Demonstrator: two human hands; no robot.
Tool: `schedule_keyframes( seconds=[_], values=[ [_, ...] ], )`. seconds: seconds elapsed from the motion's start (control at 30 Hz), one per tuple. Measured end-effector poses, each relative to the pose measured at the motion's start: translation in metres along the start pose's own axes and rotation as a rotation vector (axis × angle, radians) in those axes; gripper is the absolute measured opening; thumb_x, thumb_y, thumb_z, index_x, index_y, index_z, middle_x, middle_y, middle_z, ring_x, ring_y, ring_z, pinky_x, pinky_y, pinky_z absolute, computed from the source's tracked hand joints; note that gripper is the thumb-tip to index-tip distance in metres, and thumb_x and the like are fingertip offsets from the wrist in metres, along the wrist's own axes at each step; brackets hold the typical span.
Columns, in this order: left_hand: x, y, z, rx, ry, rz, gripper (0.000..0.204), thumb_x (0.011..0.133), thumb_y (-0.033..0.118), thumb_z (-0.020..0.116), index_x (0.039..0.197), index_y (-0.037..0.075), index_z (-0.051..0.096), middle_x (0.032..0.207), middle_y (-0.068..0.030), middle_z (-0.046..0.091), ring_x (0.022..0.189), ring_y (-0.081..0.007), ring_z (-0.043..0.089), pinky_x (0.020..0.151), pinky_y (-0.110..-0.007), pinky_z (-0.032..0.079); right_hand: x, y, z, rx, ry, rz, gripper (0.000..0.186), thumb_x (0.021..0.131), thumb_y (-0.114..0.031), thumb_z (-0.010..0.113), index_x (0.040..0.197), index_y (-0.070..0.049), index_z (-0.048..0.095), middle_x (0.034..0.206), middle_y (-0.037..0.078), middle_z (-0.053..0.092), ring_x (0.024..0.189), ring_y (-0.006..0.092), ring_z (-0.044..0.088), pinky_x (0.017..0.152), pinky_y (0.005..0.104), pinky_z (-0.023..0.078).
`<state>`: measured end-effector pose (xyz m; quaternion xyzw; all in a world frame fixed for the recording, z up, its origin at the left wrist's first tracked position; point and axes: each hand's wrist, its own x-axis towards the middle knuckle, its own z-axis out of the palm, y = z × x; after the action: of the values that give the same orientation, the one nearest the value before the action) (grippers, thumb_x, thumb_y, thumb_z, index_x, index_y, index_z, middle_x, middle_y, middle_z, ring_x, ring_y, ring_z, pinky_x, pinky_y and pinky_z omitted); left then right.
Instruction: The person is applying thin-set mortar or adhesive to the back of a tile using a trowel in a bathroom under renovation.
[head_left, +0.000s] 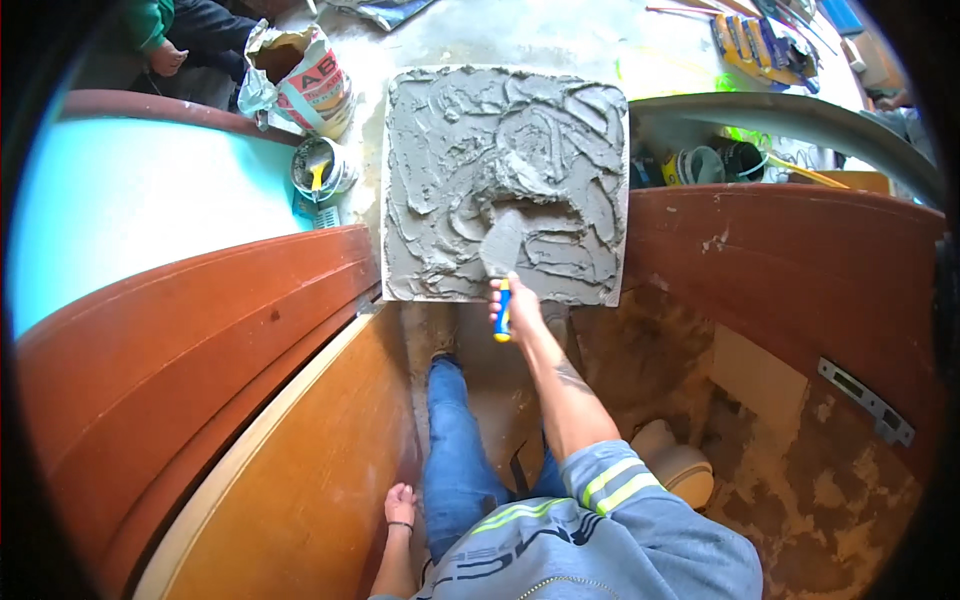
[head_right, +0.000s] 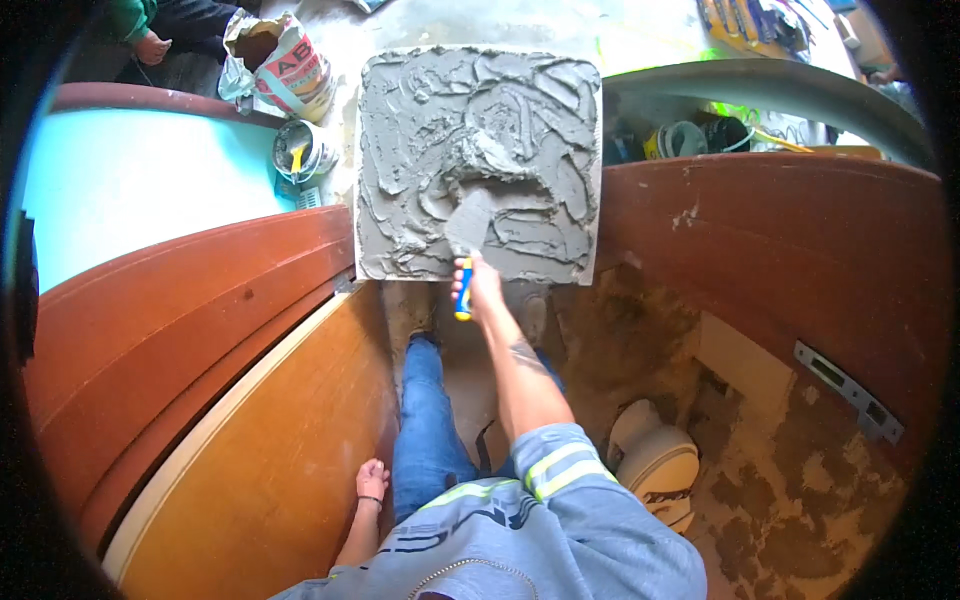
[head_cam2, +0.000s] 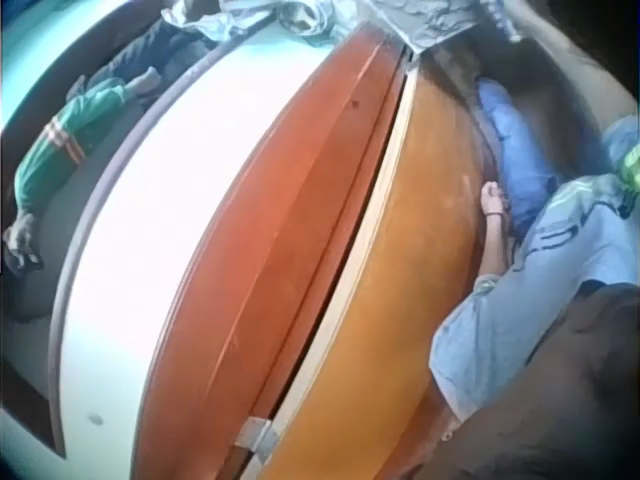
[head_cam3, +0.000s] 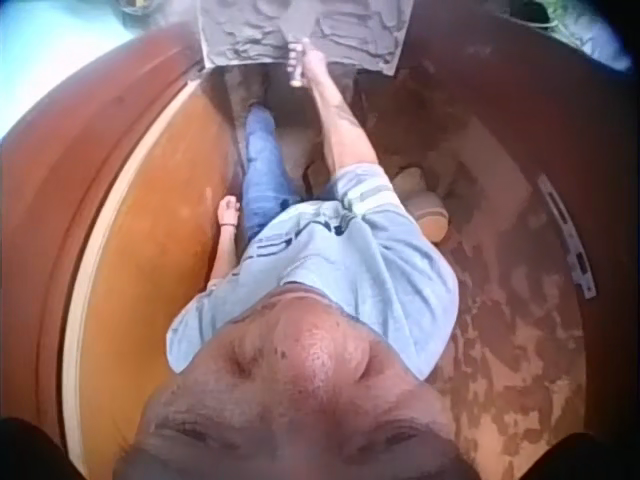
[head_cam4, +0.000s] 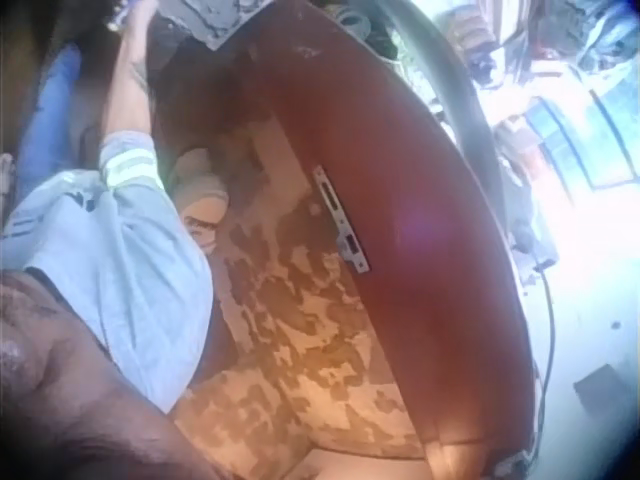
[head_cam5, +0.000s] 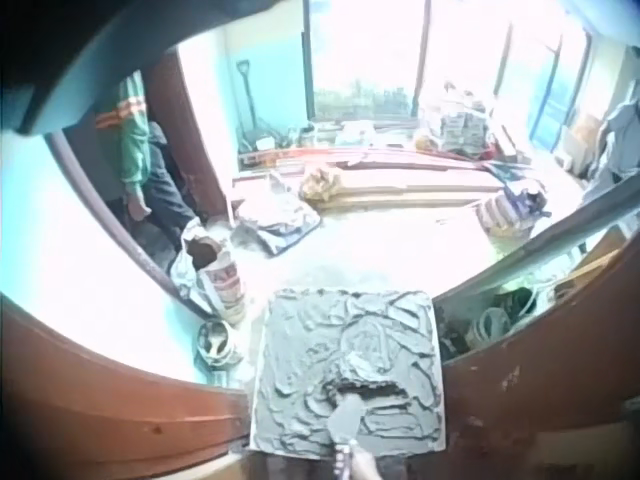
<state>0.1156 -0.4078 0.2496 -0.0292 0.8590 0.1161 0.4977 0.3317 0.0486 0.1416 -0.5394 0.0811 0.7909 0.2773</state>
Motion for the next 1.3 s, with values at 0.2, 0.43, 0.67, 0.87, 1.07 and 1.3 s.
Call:
schedule_keyframes(
  seconds=[0.2, 0.43, 0.67, 0.87, 1.07, 1.3],
  values=[
    [0.01, 0.121, 0.01, -0.188, -0.174, 0.065, 0.032, 0.095, 0.021, 0.05, 0.122, 0.004, 0.049, 0.112, -0.0057, 0.057, 0.089, -0.0137, 0.06, 0.07, -0.025, 0.048, 0.01, 0.034, -0.027, -1.391, 0.255, -0.253, 0.04, 0.094, -0.041, 0.038, 0.095, -0.006, 0.058, 0.076, 0.017, 0.065, 0.069, 0.0337, 0.064, 0.063, 0.0462, 0.052],
    [0.024, 0.158, -0.009, -0.269, -0.247, 0.084, 0.038, 0.095, 0.026, 0.05, 0.127, 0.005, 0.046, 0.121, -0.0075, 0.055, 0.1, -0.017, 0.059, 0.08, -0.027, 0.047, -0.066, -0.08, -0.091, -1.905, 0.643, -0.519, 0.037, 0.094, -0.036, 0.041, 0.091, -0.003, 0.056, 0.084, 0.022, 0.064, 0.08, 0.0424, 0.061, 0.069, 0.05, 0.049],
    [0.034, 0.103, -0.034, -0.172, -0.153, -0.075, 0.036, 0.094, 0.029, 0.052, 0.124, 0.01, 0.048, 0.115, -0.0049, 0.057, 0.094, -0.0162, 0.061, 0.072, -0.028, 0.048, -0.097, -0.006, -0.133, -0.68, 0.661, -0.137, 0.039, 0.093, -0.038, 0.046, 0.086, -0.001, 0.055, 0.068, 0.016, 0.06, 0.059, 0.029, 0.06, 0.052, 0.0421, 0.045],
    [0.038, 0.106, -0.028, -0.077, -0.191, -0.063, 0.038, 0.094, 0.029, 0.052, 0.125, 0.008, 0.047, 0.117, -0.0046, 0.056, 0.094, -0.0143, 0.06, 0.074, -0.027, 0.047, -0.103, -0.061, -0.128, -1.659, 0.792, -0.644, 0.033, 0.092, -0.037, 0.046, 0.092, -0.007, 0.06, 0.087, 0.02, 0.064, 0.082, 0.0417, 0.059, 0.069, 0.05, 0.046],
    [0.032, 0.142, -0.013, -0.102, -0.189, 0.02, 0.037, 0.094, 0.029, 0.053, 0.124, 0.008, 0.049, 0.115, -0.0029, 0.057, 0.091, -0.012, 0.06, 0.072, -0.025, 0.047, -0.119, -0.028, -0.164, -0.862, 0.7, -0.145, 0.035, 0.091, -0.037, 0.048, 0.09, -0.006, 0.063, 0.083, 0.021, 0.064, 0.078, 0.0417, 0.06, 0.069, 0.0492, 0.047],
    [0.031, 0.161, 0.004, -0.012, -0.23, 0.092, 0.032, 0.094, 0.027, 0.053, 0.12, 0.01, 0.05, 0.113, -0.001, 0.058, 0.09, -0.0105, 0.061, 0.068, -0.022, 0.047, -0.13, -0.055, -0.18, -1.676, 0.798, -0.43, 0.032, 0.092, -0.037, 0.046, 0.093, -0.009, 0.062, 0.092, 0.019, 0.064, 0.085, 0.0418, 0.059, 0.072, 0.0509, 0.047]
  ],
)
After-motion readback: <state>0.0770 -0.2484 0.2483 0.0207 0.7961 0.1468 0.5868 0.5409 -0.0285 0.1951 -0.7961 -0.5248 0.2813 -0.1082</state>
